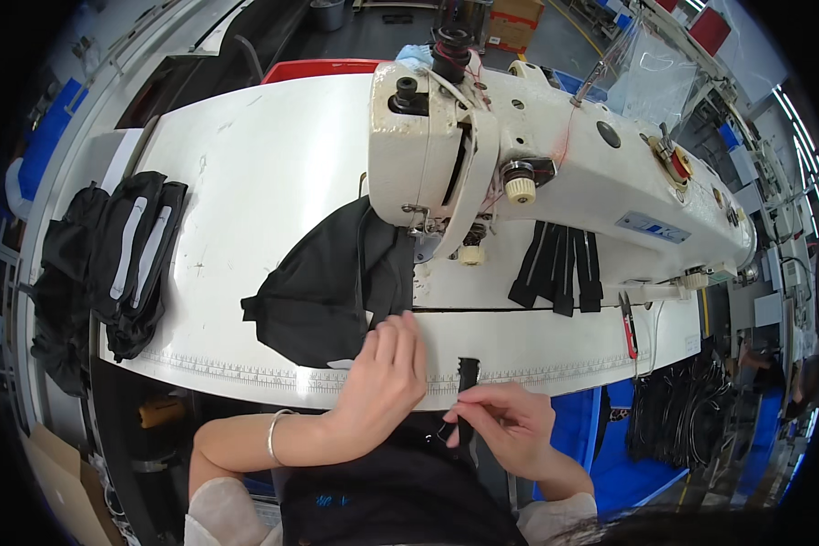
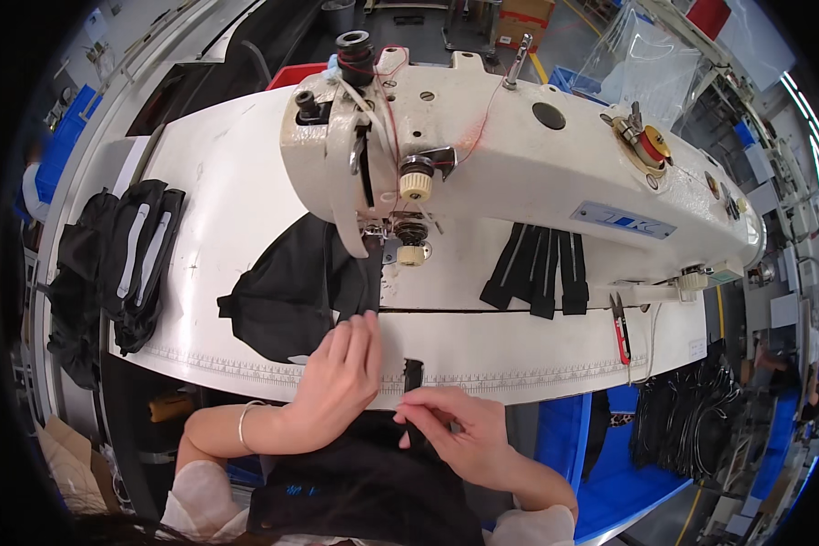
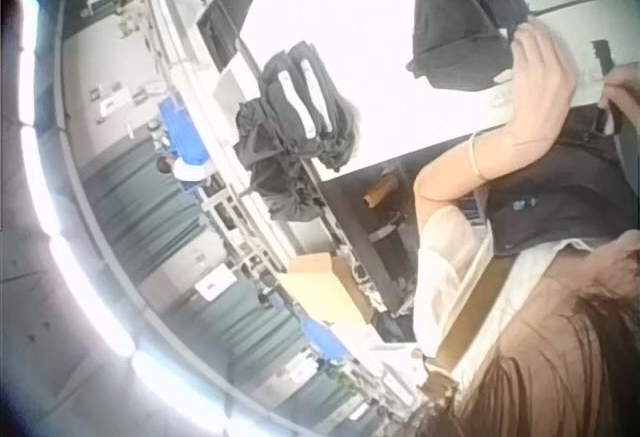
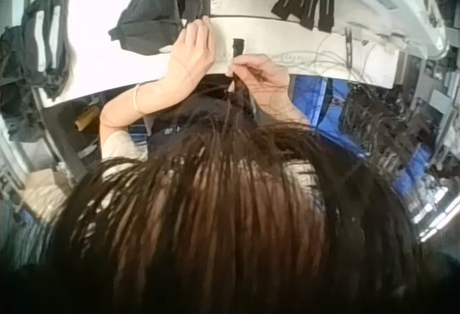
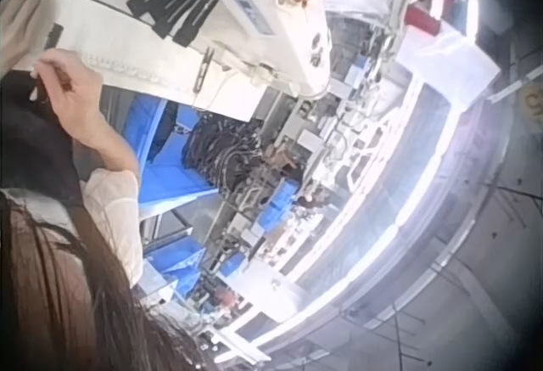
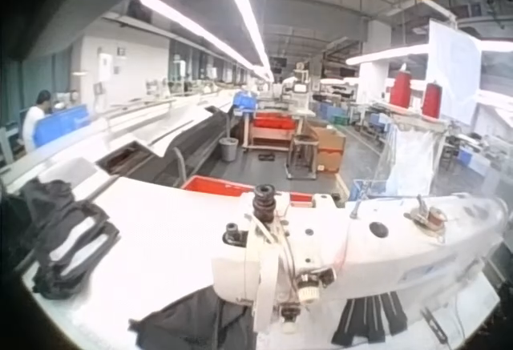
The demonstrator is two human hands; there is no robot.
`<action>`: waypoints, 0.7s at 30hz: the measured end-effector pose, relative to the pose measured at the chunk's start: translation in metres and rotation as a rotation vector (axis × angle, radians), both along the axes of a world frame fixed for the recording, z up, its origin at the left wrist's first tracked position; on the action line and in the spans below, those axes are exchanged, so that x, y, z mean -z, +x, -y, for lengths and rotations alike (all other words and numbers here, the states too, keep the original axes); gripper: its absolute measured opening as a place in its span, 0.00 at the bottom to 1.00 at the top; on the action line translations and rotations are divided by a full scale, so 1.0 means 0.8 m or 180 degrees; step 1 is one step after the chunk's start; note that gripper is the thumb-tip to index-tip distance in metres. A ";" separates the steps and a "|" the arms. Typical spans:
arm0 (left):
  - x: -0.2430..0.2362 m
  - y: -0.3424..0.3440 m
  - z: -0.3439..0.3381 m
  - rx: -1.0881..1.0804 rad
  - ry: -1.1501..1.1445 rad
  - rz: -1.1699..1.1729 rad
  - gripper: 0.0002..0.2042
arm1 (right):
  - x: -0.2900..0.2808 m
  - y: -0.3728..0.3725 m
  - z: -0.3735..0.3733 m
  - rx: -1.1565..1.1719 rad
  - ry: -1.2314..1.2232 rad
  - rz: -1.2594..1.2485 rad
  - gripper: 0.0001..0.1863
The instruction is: Sewing a strap onto a black leather bag using an industrial sewing machine.
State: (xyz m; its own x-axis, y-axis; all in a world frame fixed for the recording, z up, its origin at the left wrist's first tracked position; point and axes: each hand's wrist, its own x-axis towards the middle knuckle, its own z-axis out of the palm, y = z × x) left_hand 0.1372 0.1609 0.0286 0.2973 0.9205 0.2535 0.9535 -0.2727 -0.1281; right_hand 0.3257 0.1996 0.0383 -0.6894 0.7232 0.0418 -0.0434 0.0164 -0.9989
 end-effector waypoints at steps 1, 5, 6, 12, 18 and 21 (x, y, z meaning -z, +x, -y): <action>0.005 -0.001 -0.001 -0.0303 -0.0327 -0.0513 0.23 | 0.004 -0.002 -0.012 0.0061 0.0011 0.0023 0.17; -0.019 -0.053 -0.014 -0.0240 -0.0090 -0.0982 0.22 | 0.010 -0.037 -0.068 -0.0231 0.1301 0.0799 0.16; -0.017 -0.060 -0.022 -0.0313 0.0081 -0.1088 0.21 | 0.031 -0.044 -0.089 -0.0104 0.2887 0.0824 0.18; 0.005 -0.062 -0.037 0.0358 -0.0066 -0.1240 0.18 | 0.069 -0.077 -0.148 0.0105 0.5283 0.1364 0.18; -0.038 -0.092 -0.083 -0.0063 0.0140 -0.0078 0.15 | 0.068 -0.085 -0.156 0.0243 0.5135 0.1452 0.07; -0.034 -0.083 -0.078 0.0262 -0.0118 0.0242 0.13 | 0.072 -0.091 -0.154 0.0082 0.5200 0.1354 0.07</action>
